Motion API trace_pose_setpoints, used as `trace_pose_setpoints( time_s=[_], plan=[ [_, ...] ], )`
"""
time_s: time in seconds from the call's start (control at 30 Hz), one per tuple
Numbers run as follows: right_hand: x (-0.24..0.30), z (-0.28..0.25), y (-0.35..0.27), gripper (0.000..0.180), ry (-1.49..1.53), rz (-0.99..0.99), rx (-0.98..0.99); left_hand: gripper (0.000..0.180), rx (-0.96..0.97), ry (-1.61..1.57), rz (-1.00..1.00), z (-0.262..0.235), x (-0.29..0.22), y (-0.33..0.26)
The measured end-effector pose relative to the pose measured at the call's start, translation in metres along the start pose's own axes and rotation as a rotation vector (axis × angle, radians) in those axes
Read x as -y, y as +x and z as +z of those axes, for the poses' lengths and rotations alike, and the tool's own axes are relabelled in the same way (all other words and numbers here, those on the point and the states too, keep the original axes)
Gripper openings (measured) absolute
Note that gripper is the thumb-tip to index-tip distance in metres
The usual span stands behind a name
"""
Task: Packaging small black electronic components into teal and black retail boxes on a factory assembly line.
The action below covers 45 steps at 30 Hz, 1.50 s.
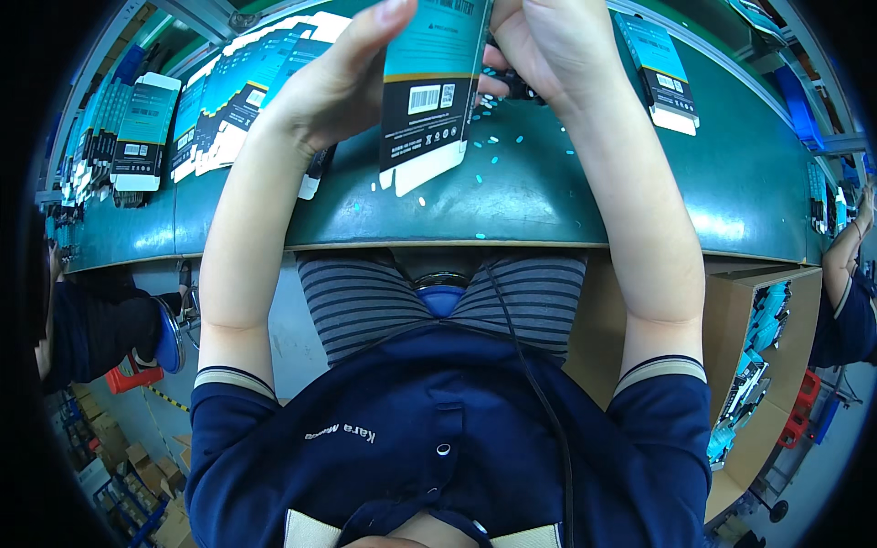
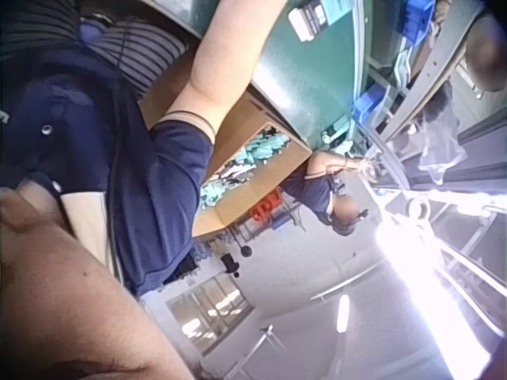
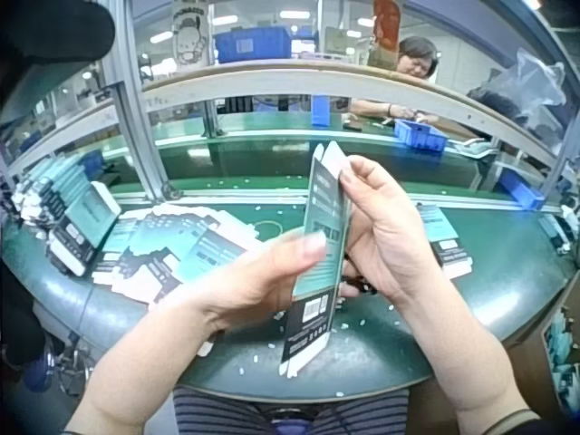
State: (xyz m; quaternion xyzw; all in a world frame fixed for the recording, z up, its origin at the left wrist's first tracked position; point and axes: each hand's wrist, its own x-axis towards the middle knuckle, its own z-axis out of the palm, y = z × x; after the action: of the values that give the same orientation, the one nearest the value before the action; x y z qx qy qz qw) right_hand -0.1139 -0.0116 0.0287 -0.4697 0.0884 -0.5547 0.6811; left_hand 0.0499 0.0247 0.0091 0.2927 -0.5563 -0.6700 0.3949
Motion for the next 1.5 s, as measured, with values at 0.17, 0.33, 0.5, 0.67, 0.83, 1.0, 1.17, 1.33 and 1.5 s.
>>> trace_pose_setpoints(
  time_s=[0.17, 0.33, 0.5, 0.67, 0.83, 1.0, 1.17, 1.33, 1.5],
  plan=[
    [-0.004, 0.017, 0.003, 0.020, -0.397, -0.151, -0.218, 0.075, 0.110, 0.119, 0.056, -0.002, -0.003, 0.000],
    [0.000, 0.004, 0.003, 0.019, -0.505, 0.112, -0.408, 0.080, -0.098, -0.709, 0.193, -0.007, -0.028, 0.003],
    [0.006, 0.043, -0.001, 0.037, -0.541, 0.507, -0.291, 0.074, -0.187, -0.306, 0.279, -0.018, -0.022, 0.004],
    [-0.003, 0.007, -0.003, 0.040, -0.497, 0.507, -0.153, 0.060, -0.159, -0.354, 0.264, -0.011, -0.024, 0.005],
    [-0.008, 0.005, -0.002, 0.036, -0.397, 0.440, -0.139, 0.050, -0.324, -0.433, 0.290, -0.015, -0.021, 0.011],
    [-0.021, -0.023, -0.001, 0.020, -0.719, 0.161, -0.084, 0.038, -0.577, -0.480, 0.231, -0.011, -0.018, 0.017],
    [-0.004, 0.016, 0.003, 0.044, -0.429, 0.003, -0.412, 0.030, -0.381, -0.188, 0.244, 0.007, -0.019, 0.030],
    [0.002, 0.001, 0.004, 0.041, -0.390, -0.142, -0.344, 0.041, -0.451, 0.127, 0.732, 0.030, -0.015, 0.049],
    [-0.003, -0.001, 0.001, 0.019, -0.505, -0.139, -0.404, 0.022, -0.567, 0.091, 0.506, 0.035, -0.007, 0.052]
  ],
)
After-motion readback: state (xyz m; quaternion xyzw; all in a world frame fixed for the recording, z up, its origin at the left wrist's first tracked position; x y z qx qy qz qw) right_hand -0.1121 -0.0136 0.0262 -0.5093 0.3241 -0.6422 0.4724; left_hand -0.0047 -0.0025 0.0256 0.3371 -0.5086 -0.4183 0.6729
